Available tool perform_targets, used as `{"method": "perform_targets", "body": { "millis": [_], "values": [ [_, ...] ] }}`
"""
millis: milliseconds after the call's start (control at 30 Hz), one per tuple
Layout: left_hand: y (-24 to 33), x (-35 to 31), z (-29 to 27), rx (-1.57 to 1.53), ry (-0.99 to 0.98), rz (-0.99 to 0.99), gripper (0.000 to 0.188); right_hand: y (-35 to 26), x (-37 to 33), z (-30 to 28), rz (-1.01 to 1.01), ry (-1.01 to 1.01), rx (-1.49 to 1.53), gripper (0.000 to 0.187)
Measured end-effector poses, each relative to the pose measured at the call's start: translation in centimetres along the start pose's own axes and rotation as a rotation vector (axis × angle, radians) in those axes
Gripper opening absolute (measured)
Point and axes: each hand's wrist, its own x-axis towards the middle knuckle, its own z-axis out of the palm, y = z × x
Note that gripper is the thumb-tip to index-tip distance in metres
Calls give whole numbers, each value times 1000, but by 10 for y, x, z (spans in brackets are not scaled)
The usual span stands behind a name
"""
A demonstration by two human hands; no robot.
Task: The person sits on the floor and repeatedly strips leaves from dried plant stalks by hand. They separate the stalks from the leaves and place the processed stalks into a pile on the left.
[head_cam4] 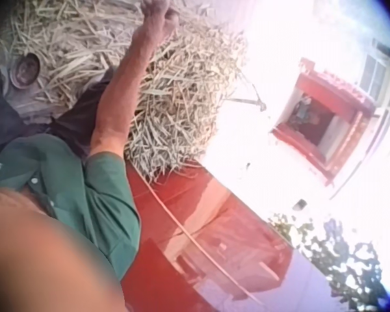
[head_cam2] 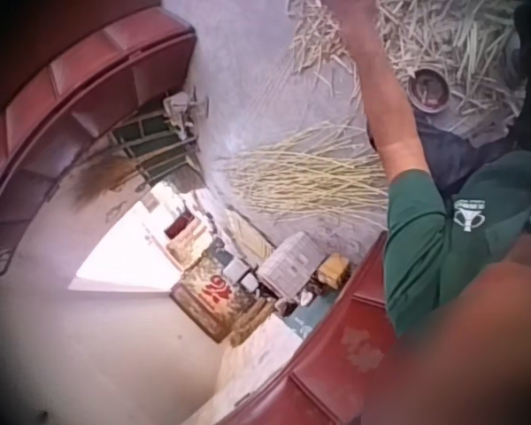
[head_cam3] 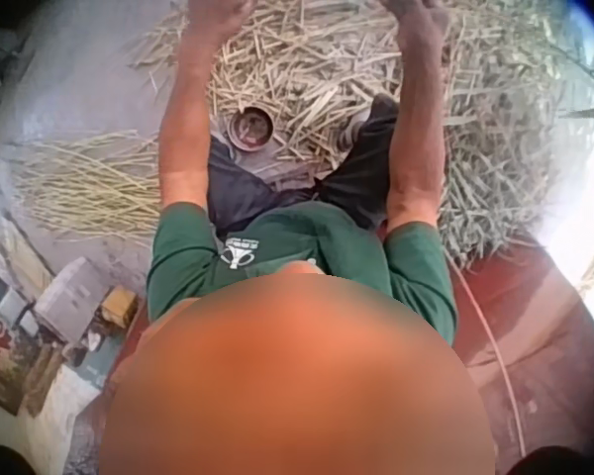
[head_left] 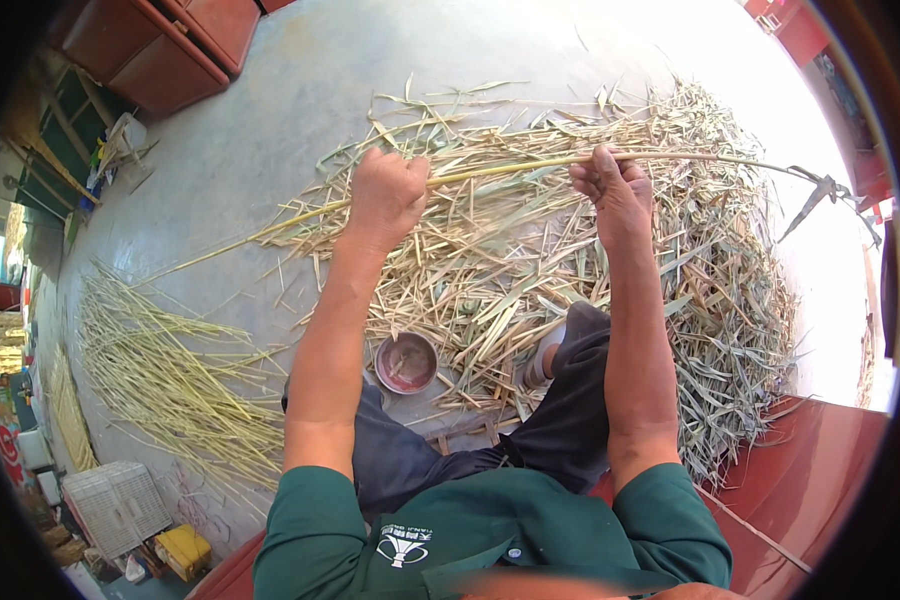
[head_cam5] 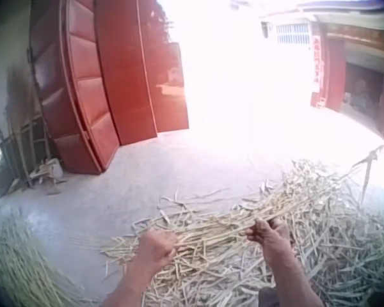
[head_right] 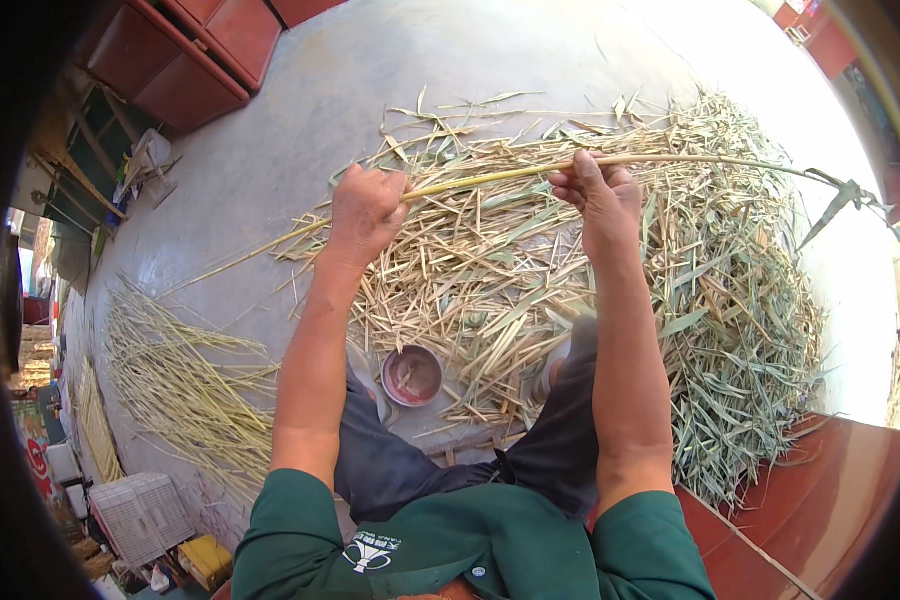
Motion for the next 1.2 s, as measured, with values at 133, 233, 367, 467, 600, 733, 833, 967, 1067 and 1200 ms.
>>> {"method": "perform_targets", "body": {
  "millis": [133, 233, 367, 467, 600, 733, 833, 967, 1067, 1200],
  "values": [
    [-4, -2, 12, 49, -41, -34, 18, 1, -7, 10, 12, -22, 2, 23],
    [11, 5, -2, -136, 124, 26, 23, 11, -15, 23, 29, -97, 81, 20],
    [34, 15, -7, -291, 208, 112, 21, 21, -29, 45, 98, -239, 108, 18],
    [21, 11, -11, -185, 141, 36, 13, 14, -27, 47, 123, -180, 97, 17],
    [-14, -4, -14, -69, 94, -85, 9, 2, -10, 20, 56, -12, 76, 20],
    [-46, -18, -22, 6, -57, -285, 10, -7, -3, 4, 77, 29, 39, 20],
    [-19, -8, -23, -238, -20, -202, 13, 4, -13, 22, 97, -100, 37, 20],
    [32, 10, -3, -580, 98, -79, 21, 21, -32, 54, 111, -241, 40, 20],
    [41, 12, 2, -680, 143, -122, 21, 23, -35, 61, 103, -284, 47, 19],
    [44, 10, 3, -970, 0, -321, 13, 23, -32, 58, 79, -305, -8, 19]
  ]
}}
